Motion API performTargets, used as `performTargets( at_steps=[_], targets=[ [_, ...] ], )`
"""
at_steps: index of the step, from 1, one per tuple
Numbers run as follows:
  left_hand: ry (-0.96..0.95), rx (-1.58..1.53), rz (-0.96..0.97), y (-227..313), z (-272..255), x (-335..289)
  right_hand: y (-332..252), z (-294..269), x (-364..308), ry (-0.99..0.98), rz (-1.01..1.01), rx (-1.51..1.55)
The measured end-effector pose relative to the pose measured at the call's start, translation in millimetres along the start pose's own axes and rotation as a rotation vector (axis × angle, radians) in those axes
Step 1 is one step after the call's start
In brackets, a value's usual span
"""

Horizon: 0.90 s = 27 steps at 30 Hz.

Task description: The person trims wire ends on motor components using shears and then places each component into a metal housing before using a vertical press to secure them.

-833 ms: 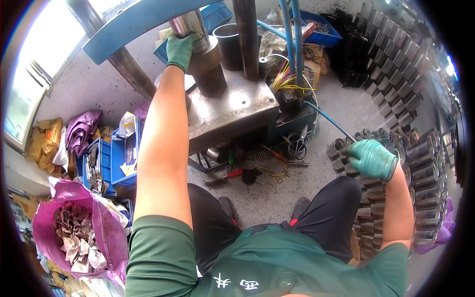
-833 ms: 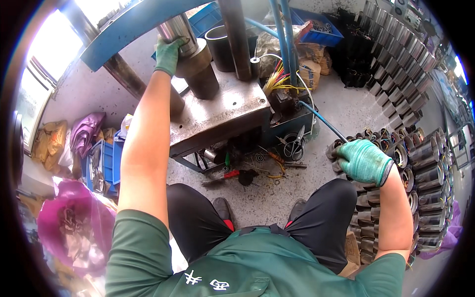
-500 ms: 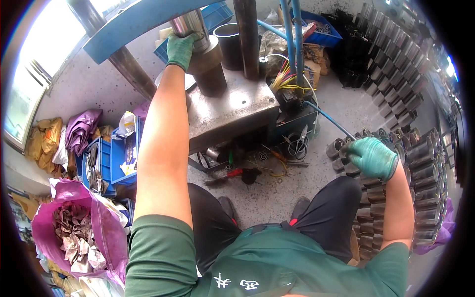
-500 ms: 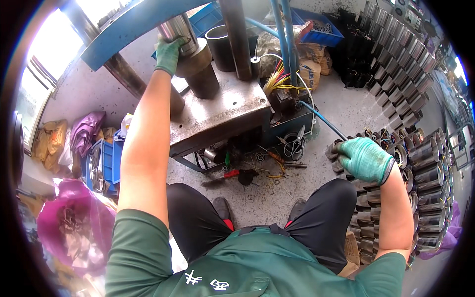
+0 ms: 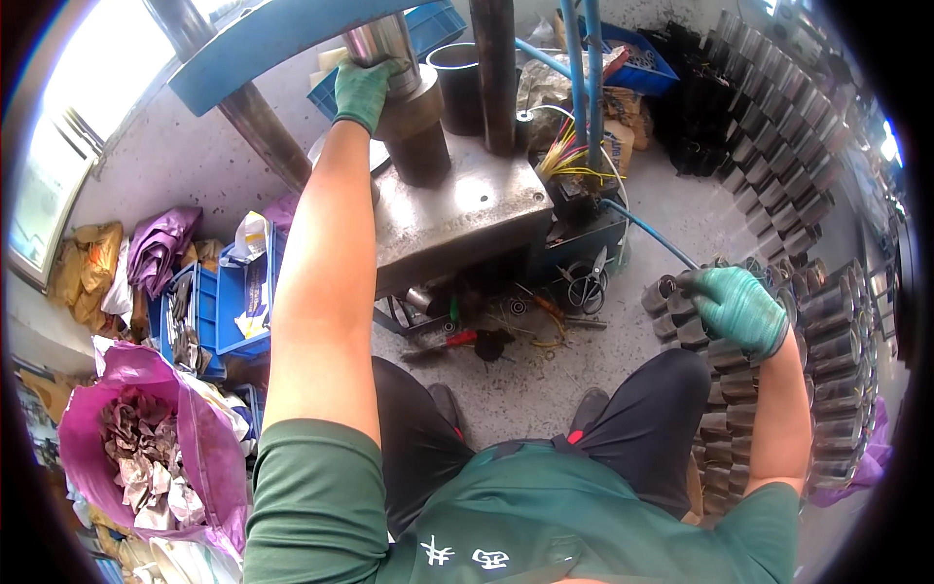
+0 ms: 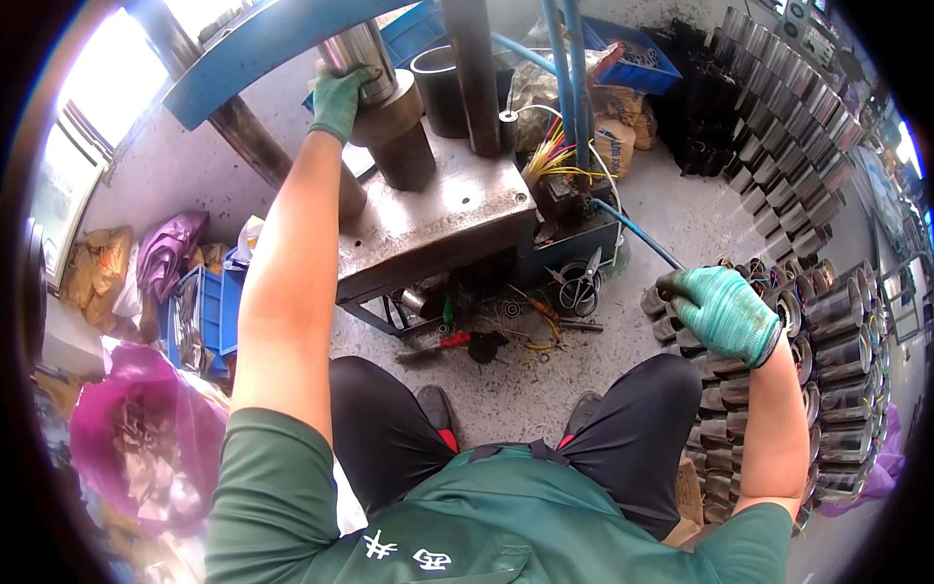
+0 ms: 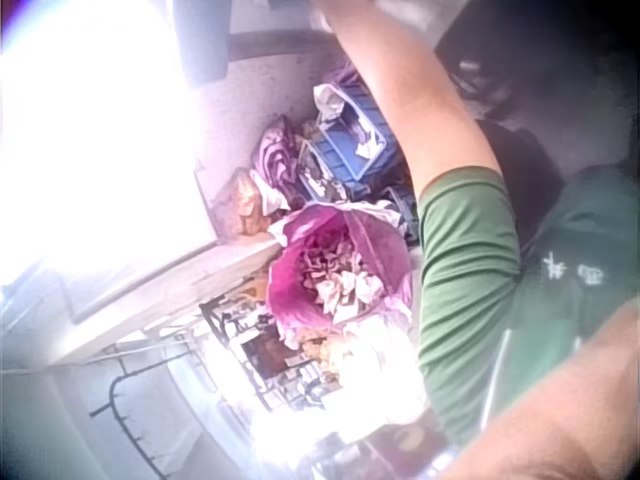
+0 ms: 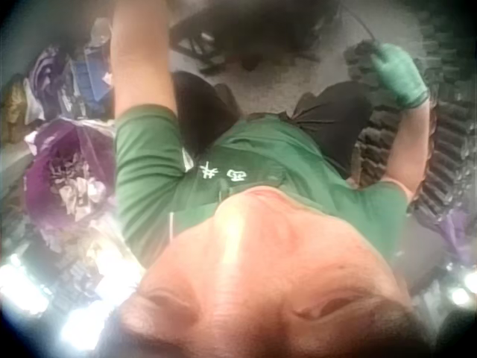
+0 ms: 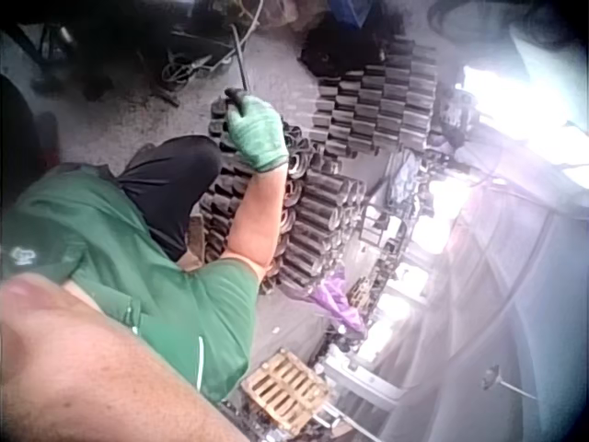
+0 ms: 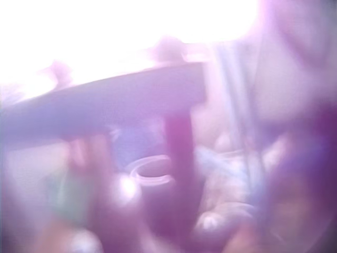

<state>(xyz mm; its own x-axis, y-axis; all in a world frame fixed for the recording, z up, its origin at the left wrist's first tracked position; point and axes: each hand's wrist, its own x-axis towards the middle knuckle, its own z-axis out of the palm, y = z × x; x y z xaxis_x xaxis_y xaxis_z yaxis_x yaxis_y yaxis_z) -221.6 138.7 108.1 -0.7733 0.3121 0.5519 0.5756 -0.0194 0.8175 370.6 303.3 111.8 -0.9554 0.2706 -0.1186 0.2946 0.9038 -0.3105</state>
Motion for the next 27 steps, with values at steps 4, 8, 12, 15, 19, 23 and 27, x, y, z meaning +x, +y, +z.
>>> performTargets(
  at_steps=[4,8,12,15,19,23,27],
  targets=[
    [-0.001,0.004,0.012,0.2,1.9,1.6,-7.9,-6.3,1.7,-0.148,-0.011,-0.109],
    [0.006,-0.017,-0.025,-1.9,0.0,3.5,-12.5,-11.5,5.6,0.009,0.062,0.064],
    [-0.092,-0.010,-0.033,4.9,-1.8,1.7,-14.2,-7.6,6.0,0.198,0.095,0.149],
    [0.035,0.021,0.072,14.7,10.2,-5.9,-9.4,-13.8,11.1,0.277,0.110,0.155],
    [0.245,0.067,0.117,44.8,40.9,-28.1,11.0,-44.8,59.7,0.616,0.004,-0.237],
    [0.201,0.032,0.084,54.0,30.3,-34.8,8.2,-93.9,129.8,0.880,-0.042,-0.285],
    [0.065,0.012,0.062,31.1,11.7,-16.2,21.9,-123.8,184.7,0.954,0.003,-0.514]
  ],
)
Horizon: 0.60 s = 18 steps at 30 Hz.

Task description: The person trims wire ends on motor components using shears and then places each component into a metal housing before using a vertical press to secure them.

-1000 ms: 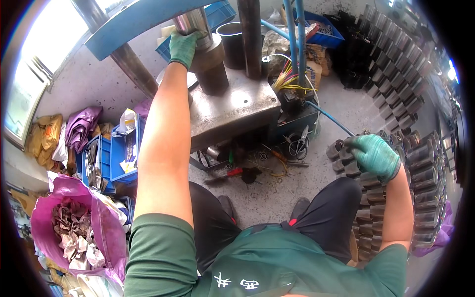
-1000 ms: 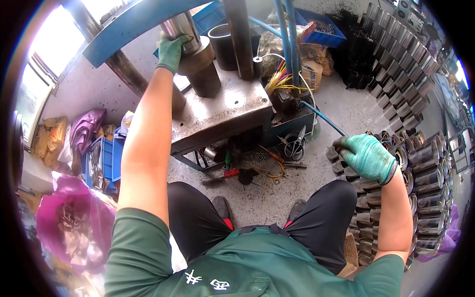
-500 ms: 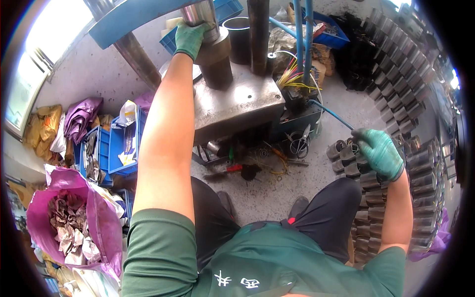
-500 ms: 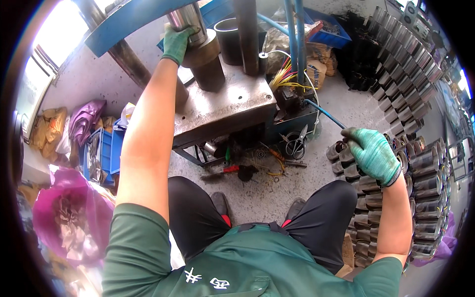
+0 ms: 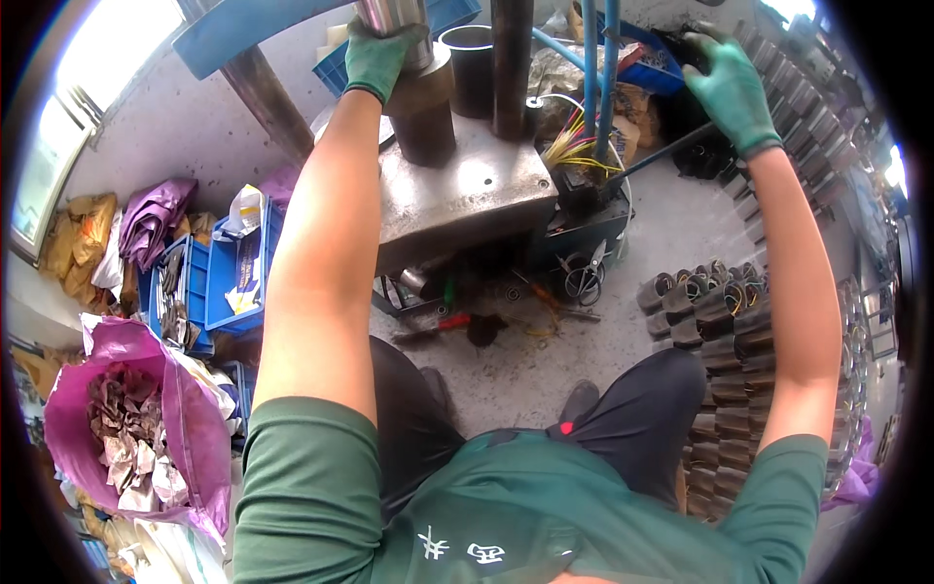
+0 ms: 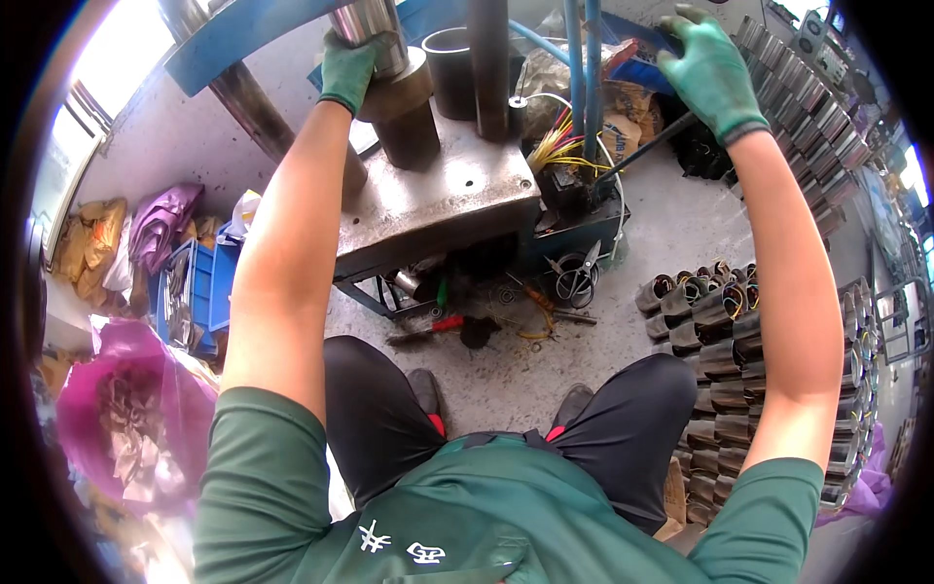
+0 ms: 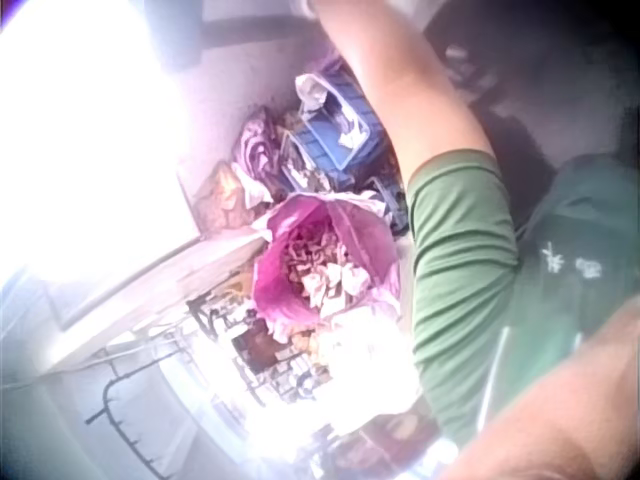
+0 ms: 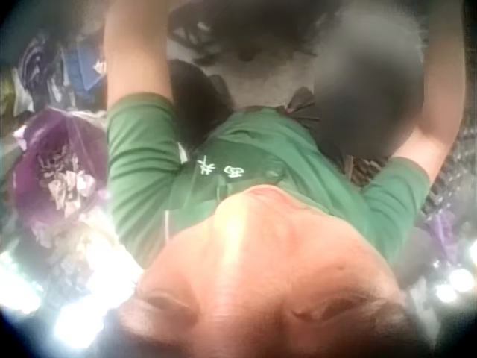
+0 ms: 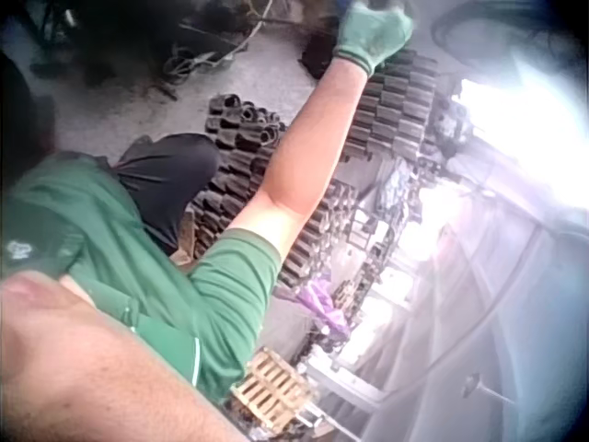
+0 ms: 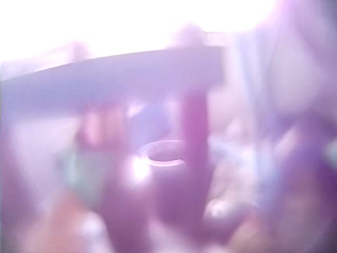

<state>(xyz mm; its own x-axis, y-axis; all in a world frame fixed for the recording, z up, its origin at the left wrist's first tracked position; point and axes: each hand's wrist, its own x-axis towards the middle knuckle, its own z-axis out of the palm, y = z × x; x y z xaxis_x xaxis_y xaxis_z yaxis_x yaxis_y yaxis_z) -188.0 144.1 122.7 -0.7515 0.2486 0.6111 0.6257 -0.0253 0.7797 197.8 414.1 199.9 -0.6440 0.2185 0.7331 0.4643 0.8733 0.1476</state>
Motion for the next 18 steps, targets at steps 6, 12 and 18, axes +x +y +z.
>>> performTargets(
  at_steps=[6,12,18],
  targets=[
    [-0.015,0.044,-0.041,-15.5,-17.3,2.3,-17.2,9.2,23.9,-0.099,0.123,-0.060],
    [0.036,-0.407,-0.050,41.3,-31.2,-89.4,-10.0,-7.2,17.3,-0.259,0.284,0.077],
    [0.207,-1.083,-0.545,34.1,-56.9,-213.8,-19.4,-30.7,-16.5,-0.185,0.154,0.093]
  ],
)
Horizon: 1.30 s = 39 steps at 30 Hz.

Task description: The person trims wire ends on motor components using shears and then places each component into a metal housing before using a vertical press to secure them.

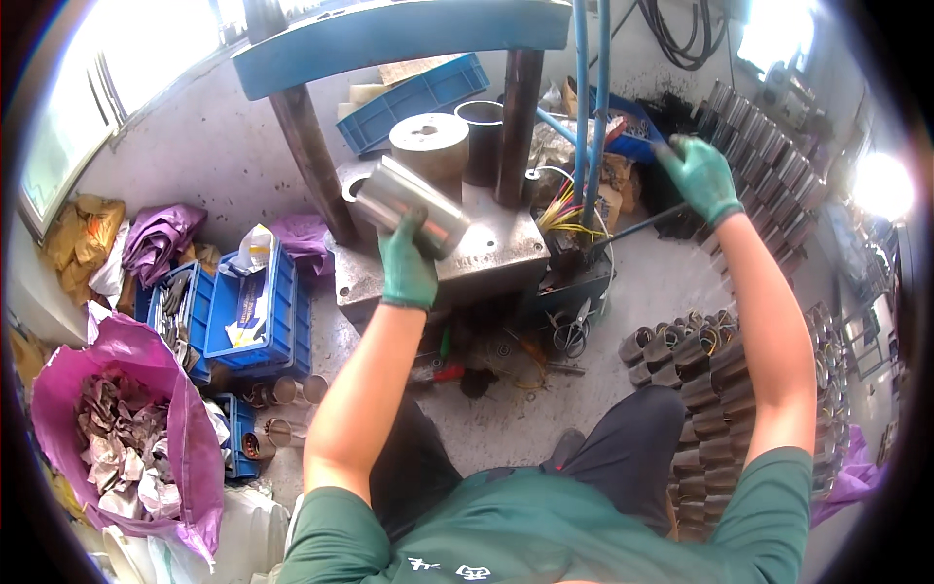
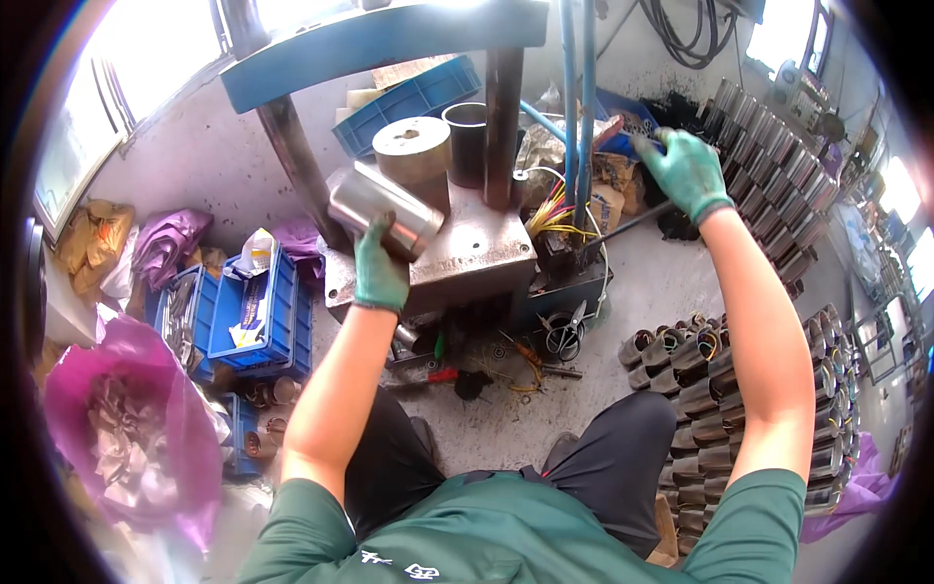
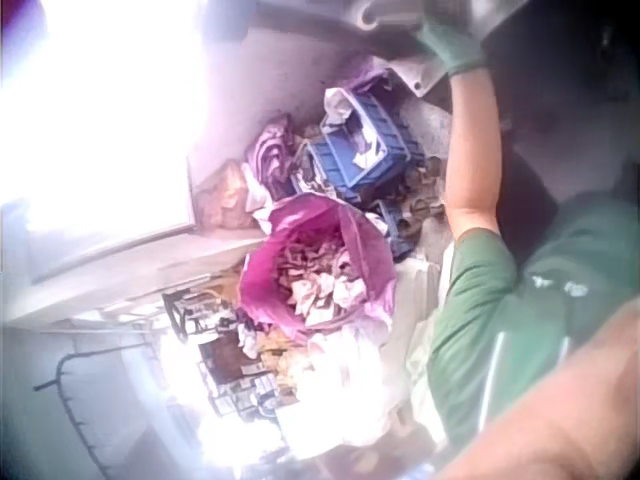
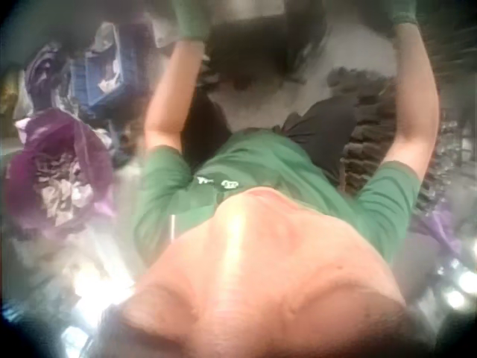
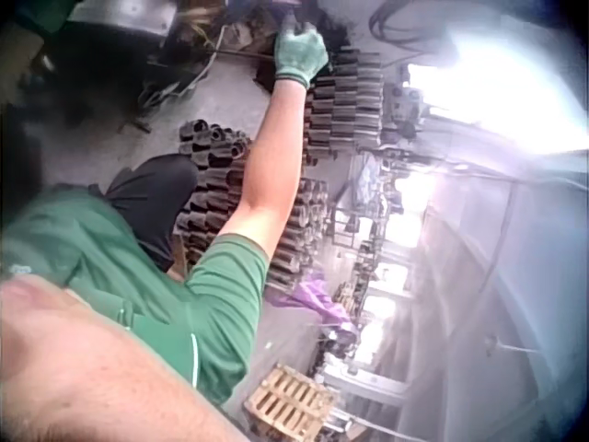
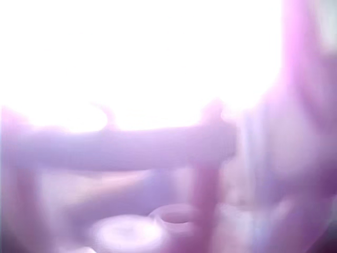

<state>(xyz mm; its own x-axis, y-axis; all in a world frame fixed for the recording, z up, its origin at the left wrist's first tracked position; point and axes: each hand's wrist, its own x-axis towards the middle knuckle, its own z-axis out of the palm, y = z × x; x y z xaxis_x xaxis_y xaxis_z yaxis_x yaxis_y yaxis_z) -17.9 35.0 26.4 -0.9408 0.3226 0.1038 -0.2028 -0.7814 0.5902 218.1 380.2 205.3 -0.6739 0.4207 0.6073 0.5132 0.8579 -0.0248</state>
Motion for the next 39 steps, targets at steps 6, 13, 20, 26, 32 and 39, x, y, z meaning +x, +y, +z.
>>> performTargets(
  at_steps=[6,13,20,26,32,39],
  targets=[
    [0.042,-0.302,-0.327,-2.2,-44.2,-19.0,-11.8,-32.0,-118.0,-0.234,-0.477,-0.136],
    [-0.055,-0.299,-0.311,12.9,-50.0,-6.7,-157.0,-30.7,-133.2,-0.506,-0.478,0.369],
    [-0.099,-0.253,-0.311,9.1,-48.0,-2.8,-268.2,91.4,-95.8,-0.483,-0.452,0.636],
    [-0.106,-0.064,-0.126,33.3,-46.0,-8.0,-308.2,119.8,-102.6,-0.493,-0.242,0.863],
    [-0.201,-0.087,-0.104,49.1,-49.9,-3.6,-309.3,127.6,-112.7,-0.653,0.052,1.547],
    [-0.018,-0.027,0.073,53.8,-42.2,5.0,-295.1,132.3,-135.1,-0.245,-0.304,0.830]
  ],
)
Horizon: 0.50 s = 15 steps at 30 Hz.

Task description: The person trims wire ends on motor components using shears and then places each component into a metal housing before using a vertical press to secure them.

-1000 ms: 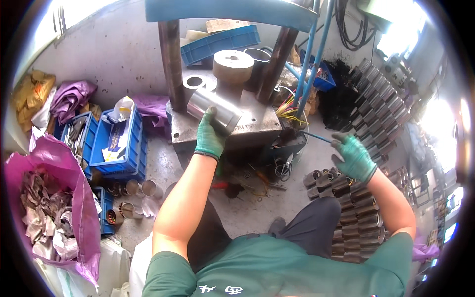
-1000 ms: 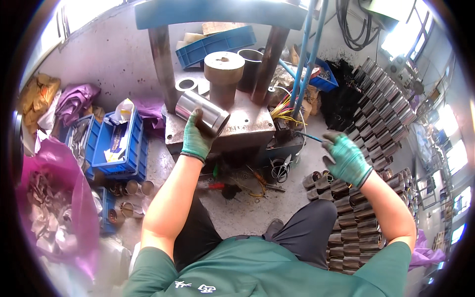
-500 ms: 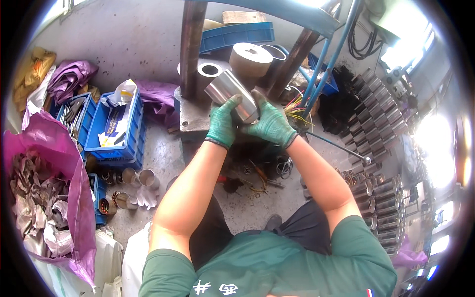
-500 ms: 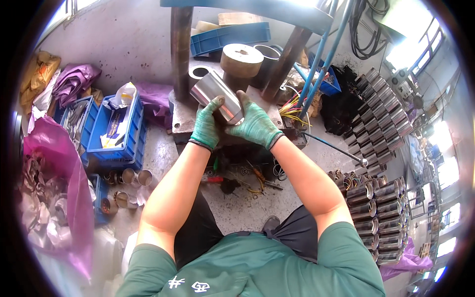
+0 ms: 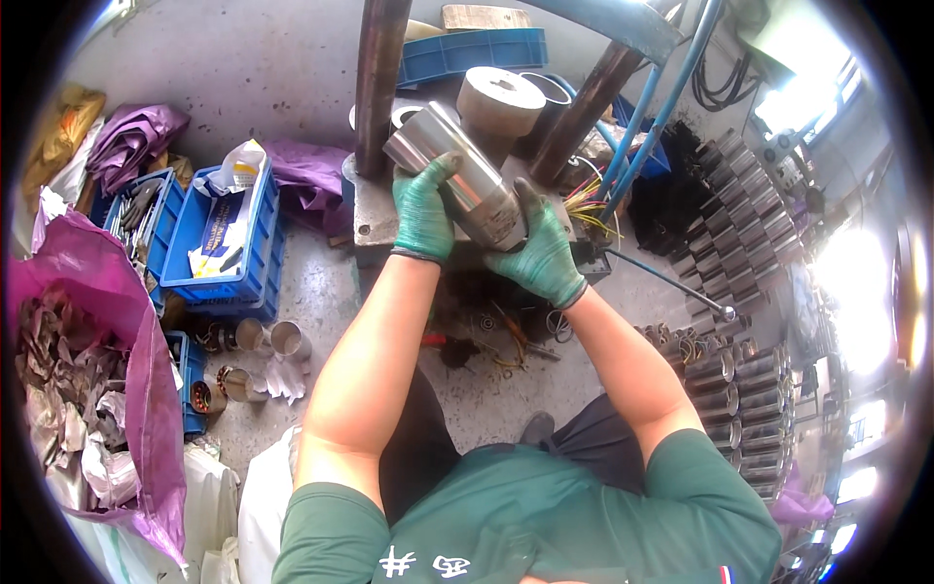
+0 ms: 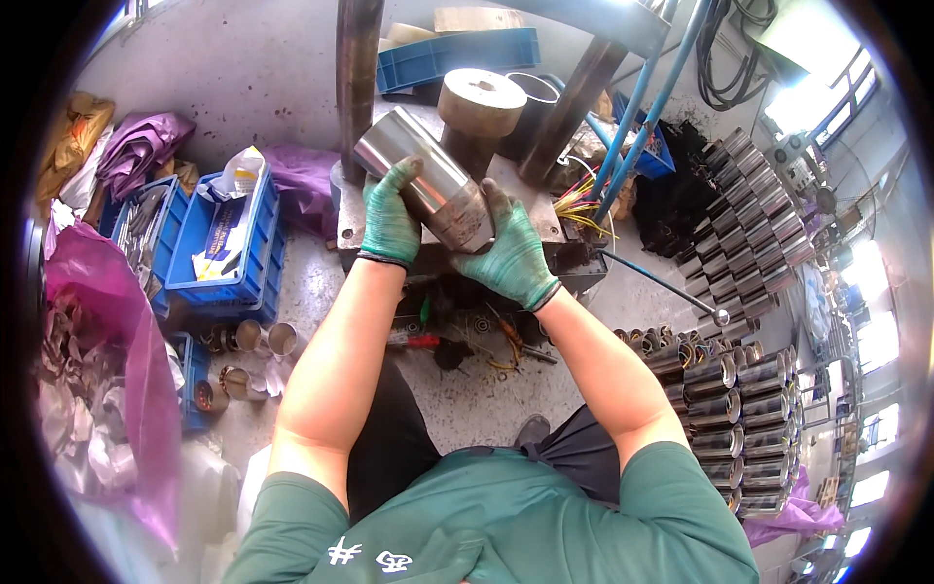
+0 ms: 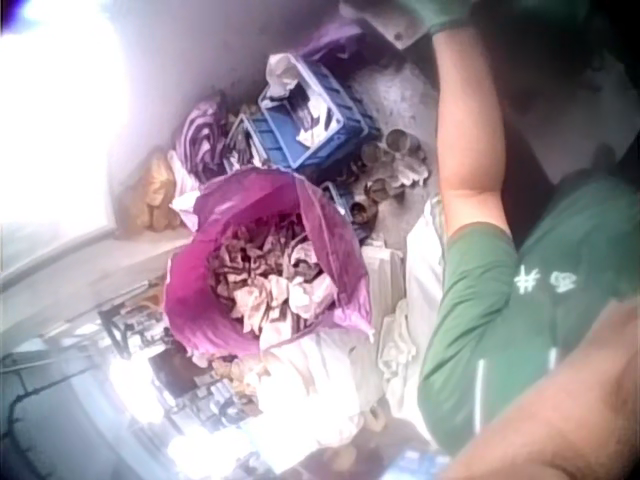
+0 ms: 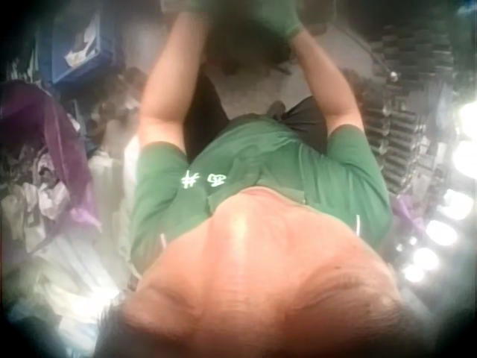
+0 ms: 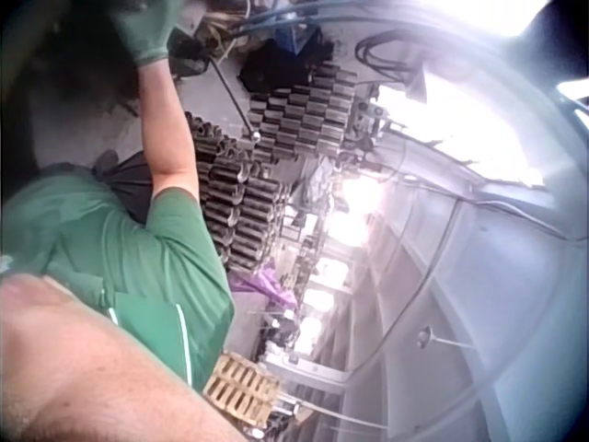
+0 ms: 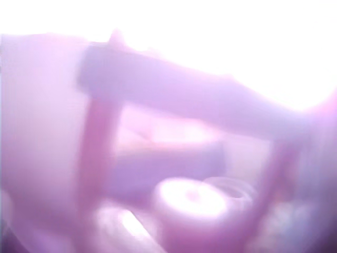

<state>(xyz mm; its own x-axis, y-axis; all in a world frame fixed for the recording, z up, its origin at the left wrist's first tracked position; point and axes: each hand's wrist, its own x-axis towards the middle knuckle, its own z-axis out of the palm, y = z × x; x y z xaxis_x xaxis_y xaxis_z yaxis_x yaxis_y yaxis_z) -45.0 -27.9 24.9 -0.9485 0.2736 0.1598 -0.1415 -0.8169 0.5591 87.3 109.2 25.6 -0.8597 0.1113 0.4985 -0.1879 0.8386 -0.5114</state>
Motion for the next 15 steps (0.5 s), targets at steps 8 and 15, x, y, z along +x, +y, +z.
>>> performTargets(
  at_steps=[8,15],
  targets=[
    [0.030,-0.177,0.034,-20.8,-4.3,9.4,-1.3,-20.6,12.2,0.000,-0.108,-0.295],
    [0.062,-0.296,-0.045,-30.7,-14.7,17.9,0.9,-39.9,27.3,-0.122,-0.087,-0.283]
  ],
)
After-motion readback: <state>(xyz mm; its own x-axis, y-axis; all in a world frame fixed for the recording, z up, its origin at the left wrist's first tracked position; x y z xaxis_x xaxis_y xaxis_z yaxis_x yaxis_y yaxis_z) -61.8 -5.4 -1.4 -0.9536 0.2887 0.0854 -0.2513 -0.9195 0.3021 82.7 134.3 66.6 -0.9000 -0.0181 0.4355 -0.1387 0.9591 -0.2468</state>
